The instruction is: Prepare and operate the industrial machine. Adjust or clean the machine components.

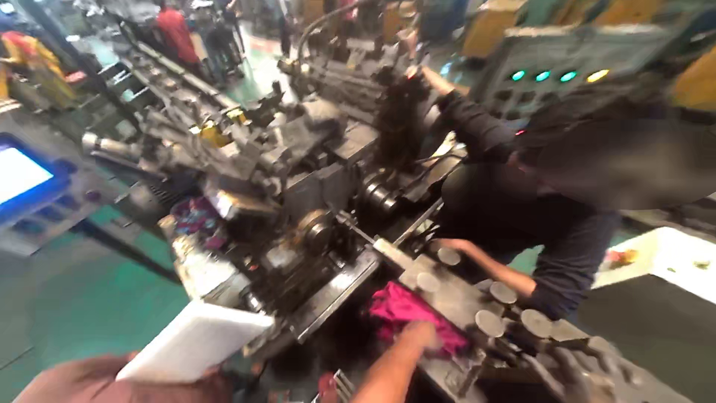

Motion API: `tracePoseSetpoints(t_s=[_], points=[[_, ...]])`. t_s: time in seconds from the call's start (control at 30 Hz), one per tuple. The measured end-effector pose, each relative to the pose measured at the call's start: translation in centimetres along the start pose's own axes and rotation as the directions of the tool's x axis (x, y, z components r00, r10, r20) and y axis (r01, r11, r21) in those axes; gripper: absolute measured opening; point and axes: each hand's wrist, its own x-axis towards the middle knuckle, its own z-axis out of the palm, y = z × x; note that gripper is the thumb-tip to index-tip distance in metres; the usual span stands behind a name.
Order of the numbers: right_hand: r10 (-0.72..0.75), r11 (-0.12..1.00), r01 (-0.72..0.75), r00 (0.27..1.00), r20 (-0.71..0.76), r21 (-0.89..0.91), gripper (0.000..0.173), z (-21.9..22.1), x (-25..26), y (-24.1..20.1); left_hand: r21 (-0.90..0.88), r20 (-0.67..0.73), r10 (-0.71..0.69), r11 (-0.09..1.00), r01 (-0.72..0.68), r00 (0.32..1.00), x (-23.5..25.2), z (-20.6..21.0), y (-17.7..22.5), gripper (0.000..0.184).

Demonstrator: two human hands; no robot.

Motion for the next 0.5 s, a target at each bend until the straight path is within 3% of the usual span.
tracePoseSetpoints(t_s=[0.07,0.13,0.17,0.23,0.3,0.33,0.4,0.43,0.5], points=[[-0.282,0.957,0.288,0.94,-0.191,0.008,0.05,1.4,-0.6,-2.2,-0.131,-0.094,0.088,0.986,-0.1,0.992,-1.9,2.2,-3.2,0.054],[-0.41,0.899,0.405,0.912,-0.002,0.165,0.043,3.3,-0.8,-6.4,-0.291,-0.196,0.116,0.941,-0.171,0.974,-4.6,5.0,-7.1,0.051],[-0.491,0.849,0.469,0.87,0.039,0.242,0.043,7.0,-0.2,-7.4,-0.379,-0.234,0.082,0.91,-0.169,0.969,-6.9,6.4,-9.4,0.05],[-0.566,0.811,0.496,0.8,0.199,0.309,0.053,14.2,2.3,-9.2,-0.54,-0.307,-0.081,0.835,-0.103,0.948,-12.3,9.7,-14.6,0.048],[-0.477,0.878,0.409,0.795,0.374,0.249,0.063,19.0,5.0,-9.6,-0.672,-0.398,-0.308,0.739,-0.046,0.864,-18.5,14.0,-19.6,0.044],[-0.364,0.93,0.299,0.827,0.428,0.212,0.066,20.3,6.3,-9.3,-0.732,-0.447,-0.434,0.681,-0.04,0.782,-22.0,16.2,-21.4,0.041],[-0.098,0.974,-0.004,0.894,0.437,0.228,0.068,21.4,8.8,-8.0,-0.83,-0.487,-0.678,0.555,-0.052,0.551,-28.4,19.7,-23.9,0.039],[0.004,0.955,-0.136,0.895,0.446,0.263,0.069,21.2,9.8,-7.5,-0.858,-0.491,-0.765,0.507,-0.081,0.416,-31.0,21.3,-25.0,0.038],[0.06,0.926,-0.233,0.868,0.493,0.298,0.067,21.2,11.0,-6.1,-0.884,-0.463,-0.865,0.437,-0.164,0.192,-35.2,24.3,-26.7,0.036]])
